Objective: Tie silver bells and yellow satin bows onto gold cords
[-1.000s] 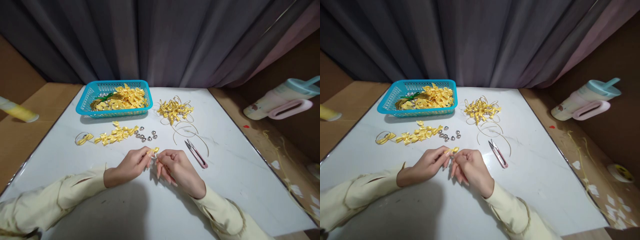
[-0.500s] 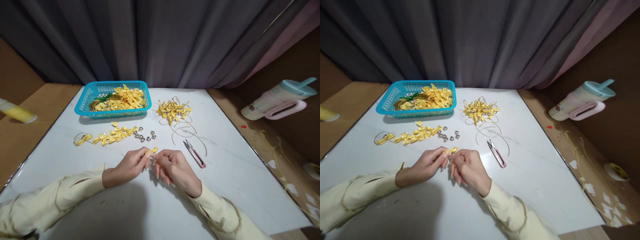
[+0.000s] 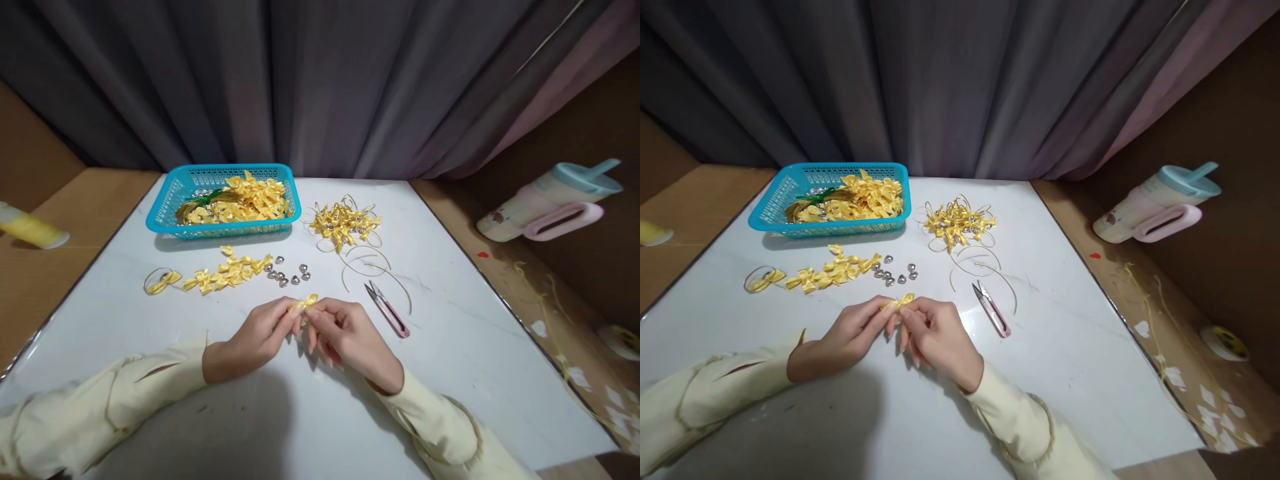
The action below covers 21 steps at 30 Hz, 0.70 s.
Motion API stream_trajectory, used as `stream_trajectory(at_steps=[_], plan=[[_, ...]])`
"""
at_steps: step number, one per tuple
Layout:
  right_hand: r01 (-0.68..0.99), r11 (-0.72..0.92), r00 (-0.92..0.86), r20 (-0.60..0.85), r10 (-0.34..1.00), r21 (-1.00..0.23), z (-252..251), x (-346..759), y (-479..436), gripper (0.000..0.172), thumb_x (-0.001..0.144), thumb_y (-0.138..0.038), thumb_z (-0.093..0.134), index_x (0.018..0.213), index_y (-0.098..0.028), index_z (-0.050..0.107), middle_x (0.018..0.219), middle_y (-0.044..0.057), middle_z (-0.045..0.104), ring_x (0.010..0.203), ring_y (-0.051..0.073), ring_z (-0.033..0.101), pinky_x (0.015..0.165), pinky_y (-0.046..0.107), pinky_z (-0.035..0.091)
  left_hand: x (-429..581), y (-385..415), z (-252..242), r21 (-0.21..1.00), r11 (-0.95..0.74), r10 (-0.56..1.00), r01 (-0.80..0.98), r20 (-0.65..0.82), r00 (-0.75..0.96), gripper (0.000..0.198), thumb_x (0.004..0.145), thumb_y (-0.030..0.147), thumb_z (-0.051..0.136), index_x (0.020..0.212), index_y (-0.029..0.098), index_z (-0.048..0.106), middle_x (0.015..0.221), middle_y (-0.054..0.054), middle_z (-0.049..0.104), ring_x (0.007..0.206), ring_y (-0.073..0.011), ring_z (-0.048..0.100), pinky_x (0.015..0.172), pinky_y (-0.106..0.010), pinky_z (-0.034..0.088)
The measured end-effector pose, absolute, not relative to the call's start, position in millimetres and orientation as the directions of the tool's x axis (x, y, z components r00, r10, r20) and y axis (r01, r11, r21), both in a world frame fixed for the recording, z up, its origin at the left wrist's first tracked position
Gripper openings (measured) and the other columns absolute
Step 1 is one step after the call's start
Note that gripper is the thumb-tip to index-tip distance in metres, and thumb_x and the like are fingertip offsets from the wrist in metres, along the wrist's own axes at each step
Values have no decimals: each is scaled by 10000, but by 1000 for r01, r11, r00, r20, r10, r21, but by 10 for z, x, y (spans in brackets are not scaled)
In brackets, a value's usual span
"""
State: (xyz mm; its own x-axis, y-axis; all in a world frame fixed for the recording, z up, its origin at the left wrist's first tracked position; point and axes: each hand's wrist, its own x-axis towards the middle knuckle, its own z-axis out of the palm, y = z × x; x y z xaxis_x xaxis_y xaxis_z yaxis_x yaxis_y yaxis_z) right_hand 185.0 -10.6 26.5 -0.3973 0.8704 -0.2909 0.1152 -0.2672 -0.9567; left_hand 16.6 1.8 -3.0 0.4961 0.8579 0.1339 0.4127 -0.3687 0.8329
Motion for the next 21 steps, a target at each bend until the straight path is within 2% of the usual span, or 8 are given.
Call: stream_trajectory(at_steps=[6, 16, 21], plan=[[189, -195, -445, -261, 857, -962, 302, 1901, -126, 296, 855, -411, 483, 823, -131, 572, 579, -1, 556, 377, 62, 461, 328, 153, 356, 159, 29, -61, 866, -312, 890, 392, 123, 438, 256, 926, 242, 301, 727, 182, 451, 676, 12, 515, 623, -105, 483, 612, -213, 389], [222, -153, -433, -238, 869, -963, 213, 1860, -140, 309, 886, -374, 443, 738, -144, 585, 442, -35, 502, 313, 54, 409, 351, 161, 348, 153, 27, -60, 856, -337, 876, 393, 131, 465, 245, 925, 256, 304, 729, 188, 433, 639, 25, 507, 571, -95, 467, 588, -209, 394], [174, -165, -432, -226, 873, -971, 181, 1817, -158, 307, 888, -357, 443, 714, -139, 572, 444, -37, 502, 314, 51, 412, 351, 157, 343, 154, 28, -56, 849, -357, 871, 390, 152, 467, 218, 919, 236, 319, 749, 186, 447, 640, 30, 518, 566, -93, 474, 574, -202, 393]])
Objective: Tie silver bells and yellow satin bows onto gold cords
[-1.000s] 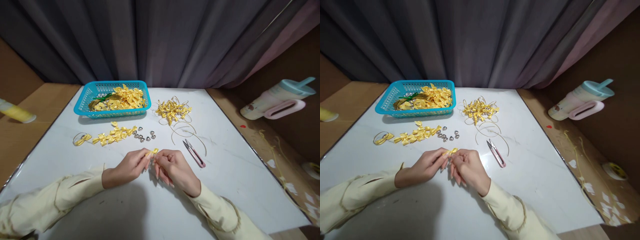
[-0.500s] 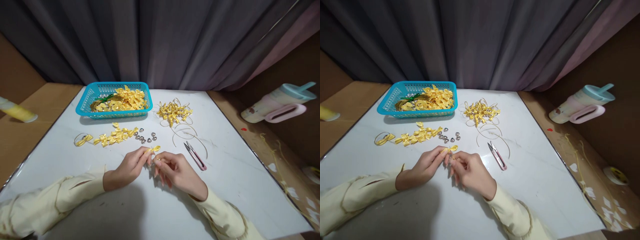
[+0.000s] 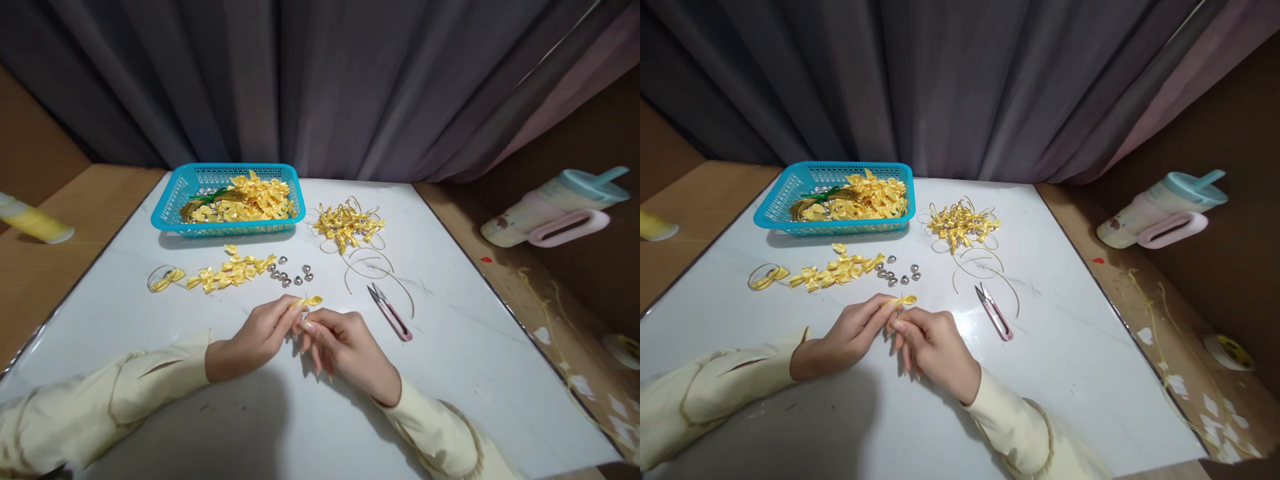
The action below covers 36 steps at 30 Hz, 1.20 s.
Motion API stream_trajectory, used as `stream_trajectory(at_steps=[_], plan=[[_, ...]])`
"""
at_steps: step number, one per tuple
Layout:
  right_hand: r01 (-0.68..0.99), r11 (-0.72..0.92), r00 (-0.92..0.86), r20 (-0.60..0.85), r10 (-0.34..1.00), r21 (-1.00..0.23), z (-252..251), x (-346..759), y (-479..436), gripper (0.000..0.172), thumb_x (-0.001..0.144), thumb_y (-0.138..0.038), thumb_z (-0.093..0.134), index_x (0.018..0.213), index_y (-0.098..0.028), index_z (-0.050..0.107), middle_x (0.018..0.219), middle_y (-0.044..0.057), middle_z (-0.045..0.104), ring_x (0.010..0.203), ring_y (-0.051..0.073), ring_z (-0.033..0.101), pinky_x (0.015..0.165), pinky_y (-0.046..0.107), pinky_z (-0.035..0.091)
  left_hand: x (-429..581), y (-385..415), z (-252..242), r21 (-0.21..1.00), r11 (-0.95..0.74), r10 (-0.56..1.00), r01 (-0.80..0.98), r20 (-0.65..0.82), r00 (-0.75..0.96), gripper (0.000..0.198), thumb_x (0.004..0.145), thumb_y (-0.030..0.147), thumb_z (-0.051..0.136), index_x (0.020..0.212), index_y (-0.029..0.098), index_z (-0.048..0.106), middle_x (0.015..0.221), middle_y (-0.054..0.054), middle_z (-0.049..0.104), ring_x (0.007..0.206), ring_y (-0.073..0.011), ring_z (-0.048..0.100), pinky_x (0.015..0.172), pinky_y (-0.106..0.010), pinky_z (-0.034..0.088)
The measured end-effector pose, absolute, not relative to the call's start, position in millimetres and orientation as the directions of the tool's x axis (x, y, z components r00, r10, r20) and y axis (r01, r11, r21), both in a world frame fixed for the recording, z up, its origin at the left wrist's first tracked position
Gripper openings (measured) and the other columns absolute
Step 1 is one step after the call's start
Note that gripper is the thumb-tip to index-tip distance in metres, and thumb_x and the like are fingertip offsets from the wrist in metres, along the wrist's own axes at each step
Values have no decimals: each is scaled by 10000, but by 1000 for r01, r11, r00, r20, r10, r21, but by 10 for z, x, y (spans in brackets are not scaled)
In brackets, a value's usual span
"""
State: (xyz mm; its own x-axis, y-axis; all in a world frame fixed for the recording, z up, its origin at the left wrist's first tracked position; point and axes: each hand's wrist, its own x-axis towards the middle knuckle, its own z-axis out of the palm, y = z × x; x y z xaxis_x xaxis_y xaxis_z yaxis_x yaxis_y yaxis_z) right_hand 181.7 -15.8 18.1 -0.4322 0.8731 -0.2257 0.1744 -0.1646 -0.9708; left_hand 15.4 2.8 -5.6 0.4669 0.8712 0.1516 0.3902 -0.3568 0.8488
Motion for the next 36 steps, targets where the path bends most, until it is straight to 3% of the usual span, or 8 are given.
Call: stream_trajectory(at_steps=[17, 22, 24, 28, 33, 36], plan=[[106, -194, -347, -220, 912, -975, 125, 1801, -150, 326, 875, -395, 474, 690, -147, 576, 451, -37, 498, 357, 75, 466, 426, 193, 379, 142, 8, -71, 741, -545, 783, 392, 283, 554, 248, 909, 167, 301, 708, 189, 444, 664, 7, 513, 610, -112, 480, 632, -221, 400], [240, -295, -418, -373, 829, -925, 236, 2003, 1, 360, 762, -480, 602, 691, -128, 576, 600, 19, 589, 502, 107, 552, 517, 221, 427, 139, 2, -47, 827, -418, 842, 376, 196, 503, 289, 932, 203, 303, 695, 177, 467, 665, 12, 509, 603, -96, 478, 626, -209, 384], [279, -273, -405, -371, 836, -921, 292, 2099, 73, 362, 765, -487, 597, 744, -126, 578, 698, 42, 617, 617, 113, 562, 599, 229, 430, 139, -9, -20, 868, -338, 860, 364, 127, 494, 311, 938, 237, 307, 688, 174, 482, 665, 12, 515, 599, -95, 474, 622, -211, 381], [123, -211, -342, -241, 908, -970, 328, 2137, 134, 326, 825, -471, 530, 923, -160, 505, 686, -5, 566, 670, 98, 508, 659, 229, 397, 152, -58, 49, 919, -216, 830, 331, -6, 558, 362, 940, 302, 306, 666, 171, 502, 654, 6, 529, 621, -106, 485, 640, -229, 383], [-97, -423, -526, -315, 790, -901, 233, 2036, 97, 444, 788, -417, 615, 1103, -169, 424, 582, -67, 484, 477, 51, 378, 475, 182, 288, 187, -104, 151, 948, -104, 755, 300, -121, 644, 383, 937, 322, 303, 663, 164, 519, 641, 5, 545, 621, -109, 486, 657, -237, 380], [-200, -492, -627, -276, 729, -847, 175, 2026, 89, 517, 766, -374, 662, 1163, -169, 403, 518, -98, 451, 417, 31, 299, 432, 169, 229, 208, -99, 208, 958, -60, 710, 281, -157, 686, 392, 934, 311, 310, 637, 156, 513, 636, 4, 543, 633, -107, 486, 662, -228, 377]])
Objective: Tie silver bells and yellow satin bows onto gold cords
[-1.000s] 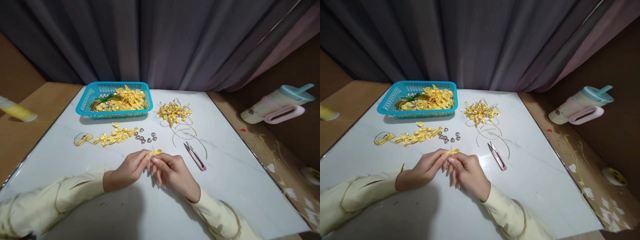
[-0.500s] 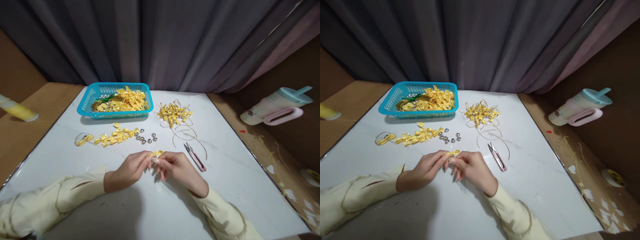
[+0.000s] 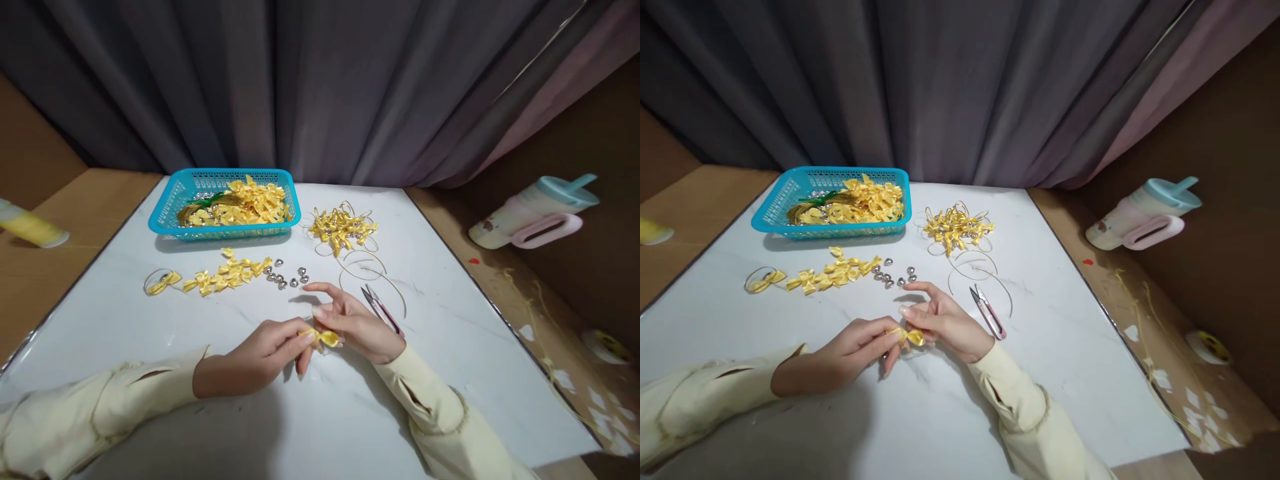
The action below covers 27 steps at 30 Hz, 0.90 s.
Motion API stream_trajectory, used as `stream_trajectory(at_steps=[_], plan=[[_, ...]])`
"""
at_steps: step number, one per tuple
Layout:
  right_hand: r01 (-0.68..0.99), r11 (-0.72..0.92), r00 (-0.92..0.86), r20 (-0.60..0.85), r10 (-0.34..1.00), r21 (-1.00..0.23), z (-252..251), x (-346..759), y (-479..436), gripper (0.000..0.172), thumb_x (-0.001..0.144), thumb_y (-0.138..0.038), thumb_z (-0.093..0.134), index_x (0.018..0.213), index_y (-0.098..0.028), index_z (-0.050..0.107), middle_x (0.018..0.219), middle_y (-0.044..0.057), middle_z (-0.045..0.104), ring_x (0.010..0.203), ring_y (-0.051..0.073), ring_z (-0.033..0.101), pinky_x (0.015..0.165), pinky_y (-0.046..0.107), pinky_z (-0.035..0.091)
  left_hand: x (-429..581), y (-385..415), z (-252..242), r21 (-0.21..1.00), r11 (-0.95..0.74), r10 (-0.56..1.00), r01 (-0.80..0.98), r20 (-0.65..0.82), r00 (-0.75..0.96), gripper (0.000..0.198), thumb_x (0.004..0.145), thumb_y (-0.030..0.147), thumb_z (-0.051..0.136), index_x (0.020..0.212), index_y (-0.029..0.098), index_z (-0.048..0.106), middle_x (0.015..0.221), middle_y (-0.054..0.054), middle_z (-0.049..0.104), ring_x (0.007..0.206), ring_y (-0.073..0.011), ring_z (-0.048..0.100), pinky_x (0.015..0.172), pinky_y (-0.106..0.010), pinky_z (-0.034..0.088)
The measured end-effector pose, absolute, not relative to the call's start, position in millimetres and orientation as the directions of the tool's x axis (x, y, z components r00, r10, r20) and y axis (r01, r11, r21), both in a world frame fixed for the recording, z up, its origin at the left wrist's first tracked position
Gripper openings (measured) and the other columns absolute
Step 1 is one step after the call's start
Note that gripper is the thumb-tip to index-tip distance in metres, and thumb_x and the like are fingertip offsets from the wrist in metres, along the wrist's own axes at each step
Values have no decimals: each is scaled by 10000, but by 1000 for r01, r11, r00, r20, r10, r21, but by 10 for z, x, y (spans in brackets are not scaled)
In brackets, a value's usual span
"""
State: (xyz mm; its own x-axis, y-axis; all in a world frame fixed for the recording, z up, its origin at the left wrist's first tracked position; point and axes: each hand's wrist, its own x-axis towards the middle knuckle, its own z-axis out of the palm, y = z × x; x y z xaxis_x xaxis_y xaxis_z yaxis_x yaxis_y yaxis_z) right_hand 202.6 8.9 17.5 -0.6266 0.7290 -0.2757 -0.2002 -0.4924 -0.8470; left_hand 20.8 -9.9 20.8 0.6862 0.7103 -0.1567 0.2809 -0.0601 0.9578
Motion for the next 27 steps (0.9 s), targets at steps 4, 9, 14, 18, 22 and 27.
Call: stream_trajectory(at_steps=[4, 9, 14, 18, 22, 27], plan=[[-273, -499, -675, -206, 709, -823, 142, 2047, 91, 538, 733, -288, 712, 1173, -161, 429, 546, -85, 496, 449, 33, 383, 445, 163, 268, 226, -93, 241, 971, 3, 668, 238, -179, 722, 379, 935, 307, 313, 639, 153, 493, 625, 5, 546, 624, -103, 479, 656, -222, 375], [-312, -532, -702, -186, 688, -787, 116, 2030, 63, 520, 712, -227, 728, 1153, -172, 458, 573, -77, 539, 487, 69, 521, 489, 182, 388, 214, -112, 214, 977, 24, 644, 213, -179, 743, 347, 936, 320, 325, 689, 154, 505, 629, 12, 559, 640, -104, 489, 683, -224, 384], [-352, -563, -686, -203, 698, -748, 128, 2011, 47, 515, 707, -202, 728, 1147, -176, 462, 542, -92, 475, 452, 38, 429, 448, 148, 327, 208, -110, 236, 975, -8, 613, 224, -172, 771, 366, 938, 324, 329, 682, 157, 530, 630, 19, 583, 648, -96, 504, 714, -208, 392], [-334, -542, -666, -214, 714, -771, 147, 2023, 57, 474, 719, -191, 713, 1121, -175, 461, 503, -98, 436, 445, 36, 370, 444, 147, 275, 213, -101, 269, 969, -26, 611, 247, -180, 771, 399, 940, 310, 321, 630, 158, 521, 657, 13, 600, 648, -92, 511, 743, -202, 399], [-311, -508, -619, -235, 750, -803, 104, 2084, 121, 446, 705, -192, 720, 1077, -173, 475, 507, -98, 441, 426, 27, 344, 436, 152, 239, 183, -140, 322, 970, -157, 551, 185, -69, 832, 382, 945, 248, 291, 655, 160, 524, 692, -18, 616, 698, -108, 554, 753, -202, 414], [-329, -404, -405, -259, 877, -853, 57, 2223, 269, 392, 696, -210, 719, 1007, -167, 484, 503, -97, 444, 438, 30, 351, 452, 165, 236, 155, -184, 427, 952, -292, 466, 87, 62, 883, 350, 930, 169, 282, 669, 157, 515, 724, -38, 615, 717, -110, 574, 736, -186, 421]])
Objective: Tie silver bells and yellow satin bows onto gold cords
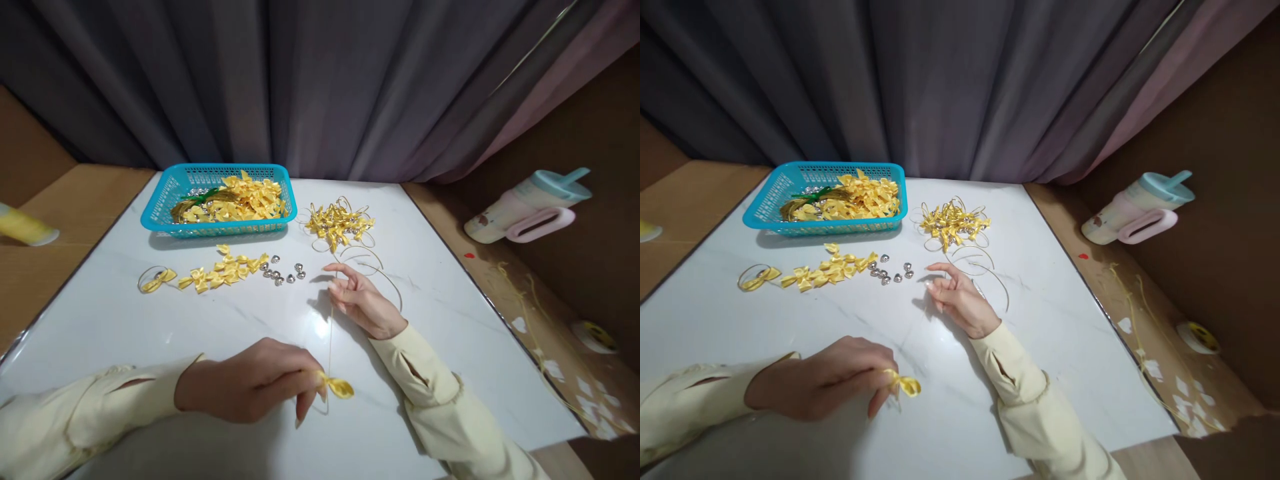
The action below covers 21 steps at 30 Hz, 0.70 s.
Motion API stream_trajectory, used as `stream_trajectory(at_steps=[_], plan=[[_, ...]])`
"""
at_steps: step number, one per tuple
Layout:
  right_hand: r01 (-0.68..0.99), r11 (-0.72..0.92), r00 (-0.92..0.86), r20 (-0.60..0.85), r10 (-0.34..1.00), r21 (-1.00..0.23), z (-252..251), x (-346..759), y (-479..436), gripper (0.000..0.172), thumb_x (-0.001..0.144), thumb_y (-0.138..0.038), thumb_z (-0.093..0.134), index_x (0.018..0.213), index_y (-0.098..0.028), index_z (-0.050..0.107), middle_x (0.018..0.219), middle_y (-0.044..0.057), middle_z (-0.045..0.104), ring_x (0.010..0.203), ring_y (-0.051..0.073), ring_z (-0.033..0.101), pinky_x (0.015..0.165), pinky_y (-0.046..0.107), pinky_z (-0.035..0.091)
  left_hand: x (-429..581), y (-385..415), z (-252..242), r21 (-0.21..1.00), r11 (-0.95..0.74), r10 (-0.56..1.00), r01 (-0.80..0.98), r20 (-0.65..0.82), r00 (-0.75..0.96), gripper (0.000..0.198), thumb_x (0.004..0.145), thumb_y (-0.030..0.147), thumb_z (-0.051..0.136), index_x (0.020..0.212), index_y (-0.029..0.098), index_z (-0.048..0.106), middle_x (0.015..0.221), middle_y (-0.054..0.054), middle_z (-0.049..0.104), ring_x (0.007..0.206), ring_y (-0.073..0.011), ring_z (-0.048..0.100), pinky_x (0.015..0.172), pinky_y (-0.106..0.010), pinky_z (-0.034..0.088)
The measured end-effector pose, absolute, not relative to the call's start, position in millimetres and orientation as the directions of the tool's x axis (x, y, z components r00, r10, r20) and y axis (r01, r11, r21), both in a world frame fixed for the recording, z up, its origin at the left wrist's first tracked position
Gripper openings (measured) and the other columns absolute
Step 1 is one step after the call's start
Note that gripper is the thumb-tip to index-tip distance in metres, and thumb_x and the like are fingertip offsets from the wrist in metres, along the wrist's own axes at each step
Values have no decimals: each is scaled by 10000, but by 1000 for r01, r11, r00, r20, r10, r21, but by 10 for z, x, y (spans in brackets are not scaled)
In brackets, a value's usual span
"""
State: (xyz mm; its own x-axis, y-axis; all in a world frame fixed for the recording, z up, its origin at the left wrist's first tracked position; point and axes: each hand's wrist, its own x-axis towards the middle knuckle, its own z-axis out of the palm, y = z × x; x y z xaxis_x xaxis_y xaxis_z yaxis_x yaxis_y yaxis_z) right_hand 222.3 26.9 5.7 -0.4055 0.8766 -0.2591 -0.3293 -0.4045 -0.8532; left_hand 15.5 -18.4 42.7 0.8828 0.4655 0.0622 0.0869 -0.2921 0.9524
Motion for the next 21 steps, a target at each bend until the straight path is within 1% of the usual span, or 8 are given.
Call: stream_trajectory(at_steps=[2, 4, 7, 9, 11, 14, 18, 21], plan=[[-351, -384, -338, -267, 902, -854, 66, 2250, 305, 397, 693, -227, 719, 1007, -164, 485, 488, -99, 440, 435, 35, 353, 462, 174, 254, 159, -175, 427, 954, -271, 510, 130, 28, 860, 362, 937, 190, 276, 662, 159, 510, 714, -28, 607, 711, -106, 570, 744, -188, 420], [-368, -389, -288, -294, 911, -845, 79, 2257, 321, 417, 684, -248, 726, 1016, -161, 488, 470, -99, 434, 427, 41, 358, 462, 180, 275, 166, -161, 409, 954, -223, 564, 200, -41, 825, 367, 945, 231, 285, 664, 163, 512, 686, -11, 601, 716, -104, 567, 765, -196, 416], [-382, -424, -234, -358, 904, -821, 97, 2267, 328, 458, 659, -252, 746, 1029, -158, 492, 456, -91, 451, 442, 62, 432, 481, 188, 340, 177, -155, 393, 955, -136, 616, 262, -126, 778, 329, 941, 274, 310, 727, 164, 534, 633, 10, 580, 678, -106, 548, 722, -209, 426], [-394, -445, -194, -400, 896, -804, 110, 2298, 344, 478, 652, -233, 752, 1046, -162, 491, 460, -81, 470, 503, 96, 528, 507, 195, 396, 180, -160, 406, 962, -115, 625, 246, -122, 771, 309, 934, 278, 319, 744, 162, 533, 598, 17, 554, 634, -107, 527, 679, -218, 431], [-414, -439, -135, -423, 896, -798, 126, 2361, 387, 463, 666, -191, 738, 1057, -166, 491, 469, -70, 487, 583, 130, 601, 532, 198, 445, 176, -168, 432, 968, -117, 624, 224, -104, 775, 316, 930, 278, 320, 713, 161, 517, 580, 17, 535, 605, -107, 512, 665, -230, 433], [-455, -387, -25, -422, 906, -802, 153, 2523, 514, 352, 702, -108, 686, 1003, -163, 512, 494, -58, 507, 589, 123, 620, 506, 175, 481, 159, -170, 471, 975, -106, 628, 193, -85, 773, 303, 931, 290, 316, 741, 160, 513, 573, 18, 530, 585, -108, 503, 668, -246, 441], [-492, -339, 45, -413, 910, -802, 208, 2816, 768, 156, 743, -63, 634, 816, -142, 520, 521, -37, 509, 503, 68, 563, 385, 97, 428, 134, -155, 515, 980, -123, 674, 158, -35, 738, 303, 936, 298, 310, 738, 166, 497, 562, 17, 530, 612, -116, 519, 738, -276, 451], [-511, -332, 56, -416, 908, -793, 309, 3023, 955, 143, 788, -51, 583, 730, -142, 488, 516, -34, 484, 424, 24, 486, 306, 44, 330, 127, -142, 541, 980, -134, 702, 145, -10, 712, 310, 937, 299, 313, 711, 173, 485, 554, 15, 526, 635, -122, 526, 793, -300, 444]])
